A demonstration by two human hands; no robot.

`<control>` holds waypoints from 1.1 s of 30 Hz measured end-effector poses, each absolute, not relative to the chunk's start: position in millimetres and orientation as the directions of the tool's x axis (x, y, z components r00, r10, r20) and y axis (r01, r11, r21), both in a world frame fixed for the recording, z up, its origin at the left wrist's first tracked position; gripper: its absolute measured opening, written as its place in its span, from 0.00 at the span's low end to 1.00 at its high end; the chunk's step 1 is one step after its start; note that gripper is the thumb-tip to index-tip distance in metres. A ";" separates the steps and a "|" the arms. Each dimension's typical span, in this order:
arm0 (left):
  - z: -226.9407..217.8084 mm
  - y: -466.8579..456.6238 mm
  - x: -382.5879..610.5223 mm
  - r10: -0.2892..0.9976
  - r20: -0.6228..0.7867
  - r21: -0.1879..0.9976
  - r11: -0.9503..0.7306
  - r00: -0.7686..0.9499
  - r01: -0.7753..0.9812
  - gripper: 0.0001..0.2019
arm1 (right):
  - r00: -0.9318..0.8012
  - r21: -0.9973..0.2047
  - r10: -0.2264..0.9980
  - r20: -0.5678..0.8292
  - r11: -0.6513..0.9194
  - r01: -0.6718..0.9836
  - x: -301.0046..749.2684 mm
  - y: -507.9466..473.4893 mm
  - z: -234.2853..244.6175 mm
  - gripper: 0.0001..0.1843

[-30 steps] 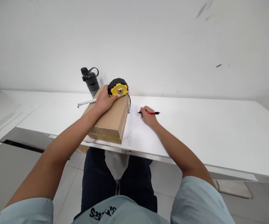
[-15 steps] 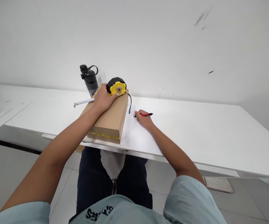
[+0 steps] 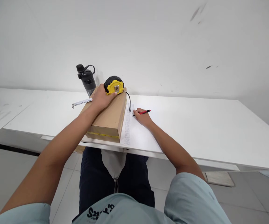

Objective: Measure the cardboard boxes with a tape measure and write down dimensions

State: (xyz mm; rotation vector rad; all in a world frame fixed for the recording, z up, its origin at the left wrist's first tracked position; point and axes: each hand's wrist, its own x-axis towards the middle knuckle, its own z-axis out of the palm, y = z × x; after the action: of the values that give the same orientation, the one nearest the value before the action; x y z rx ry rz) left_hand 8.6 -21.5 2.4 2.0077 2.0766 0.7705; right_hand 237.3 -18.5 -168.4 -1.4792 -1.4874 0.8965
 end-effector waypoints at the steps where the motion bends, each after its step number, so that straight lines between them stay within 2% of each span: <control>1: 2.6 -21.5 8.5 0.968 0.236 0.458 -0.028 -0.091 0.888 0.23 | 0.044 -0.916 0.996 0.072 0.049 0.399 237.1 -18.8 -168.4 0.24; 21: 3.8 -22.7 6.2 0.971 0.222 0.485 -0.030 -0.089 0.874 0.21 | 0.109 -0.909 0.987 0.115 0.061 0.412 235.4 -17.5 -168.9 0.23; 33: -1.0 -17.7 4.4 0.967 0.241 0.476 -0.040 -0.086 0.879 0.22 | 0.064 -0.917 0.994 0.094 0.061 0.393 238.4 -14.6 -172.4 0.25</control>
State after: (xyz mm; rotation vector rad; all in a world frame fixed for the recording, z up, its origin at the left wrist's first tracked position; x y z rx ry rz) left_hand 4.4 -17.7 -1.0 2.0028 2.0537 0.7907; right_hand 238.4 -14.6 -172.4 -1.4711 -1.4679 0.8714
